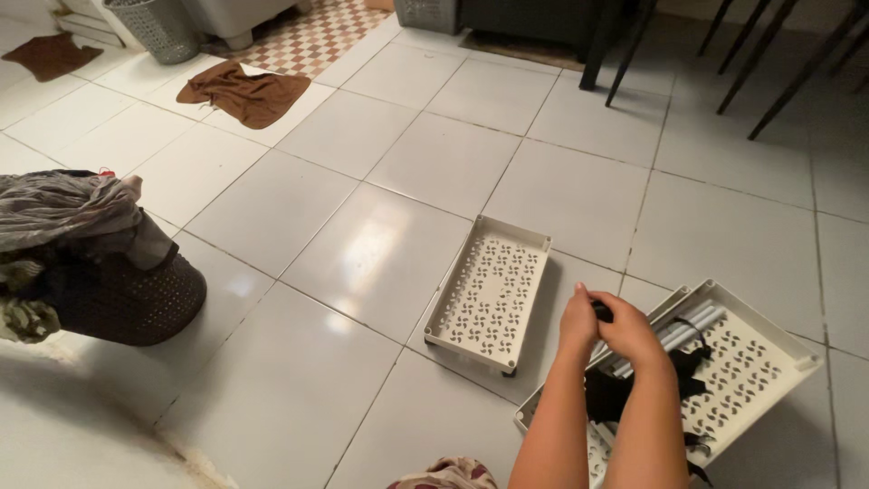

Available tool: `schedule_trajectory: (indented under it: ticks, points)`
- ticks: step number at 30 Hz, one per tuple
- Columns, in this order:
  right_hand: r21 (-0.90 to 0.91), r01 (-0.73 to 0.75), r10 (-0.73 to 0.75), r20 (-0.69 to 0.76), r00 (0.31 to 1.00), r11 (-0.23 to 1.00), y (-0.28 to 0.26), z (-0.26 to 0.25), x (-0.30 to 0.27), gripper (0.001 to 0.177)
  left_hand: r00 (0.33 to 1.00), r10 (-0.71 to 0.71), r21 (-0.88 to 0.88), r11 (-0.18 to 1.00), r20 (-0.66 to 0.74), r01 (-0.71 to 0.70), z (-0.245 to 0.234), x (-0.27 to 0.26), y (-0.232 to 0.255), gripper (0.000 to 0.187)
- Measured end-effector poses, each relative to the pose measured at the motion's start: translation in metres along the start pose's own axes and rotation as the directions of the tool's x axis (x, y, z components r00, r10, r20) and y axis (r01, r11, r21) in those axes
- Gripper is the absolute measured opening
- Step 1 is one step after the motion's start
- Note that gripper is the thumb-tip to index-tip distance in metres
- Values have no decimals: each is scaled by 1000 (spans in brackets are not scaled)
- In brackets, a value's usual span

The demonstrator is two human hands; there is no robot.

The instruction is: The person sits on the floor and assembles white plastic trays by inserting black rubber feet and white rods. They repeatedly pick up trays, attach the feet, and place the rods into the tray slots.

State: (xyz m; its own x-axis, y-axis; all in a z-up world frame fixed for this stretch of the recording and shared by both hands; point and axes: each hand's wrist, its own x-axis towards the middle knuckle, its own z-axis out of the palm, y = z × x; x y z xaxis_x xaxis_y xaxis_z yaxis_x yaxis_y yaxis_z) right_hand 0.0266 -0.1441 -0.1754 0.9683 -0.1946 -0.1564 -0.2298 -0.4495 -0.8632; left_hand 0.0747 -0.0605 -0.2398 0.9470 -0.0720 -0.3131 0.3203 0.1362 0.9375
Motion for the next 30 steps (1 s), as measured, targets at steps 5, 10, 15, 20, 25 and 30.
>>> schedule_trajectory:
  ticks: [5, 10, 15, 20, 25, 30]
  points:
    - [-198, 0, -51, -255, 965, 980, -15, 19, 23, 33, 999, -23, 133, 991, -38, 28, -21, 39, -3, 65]
    - [277, -56, 147, -322, 935, 959, 1, 32, 54, 21, 964, -2, 556, 817, -266, 155, -57, 80, -29, 51]
    - [712, -9, 321, -305, 896, 702, 27, 35, 79, 14, 977, -5, 852, 489, -212, 187, -99, 84, -73, 53]
    - [853, 0, 422, -258, 869, 521, 52, 38, 91, 16, 994, 56, 926, 372, -98, 70, -112, 86, -102, 28]
    - [886, 4, 409, -218, 886, 463, 59, 35, 88, 34, 963, 229, 849, 529, -142, -1, -106, 98, -74, 20]
    - [901, 26, 423, -229, 877, 433, 27, 33, 70, 29, 942, 302, 669, 732, -146, -131, -110, 91, 32, 32]
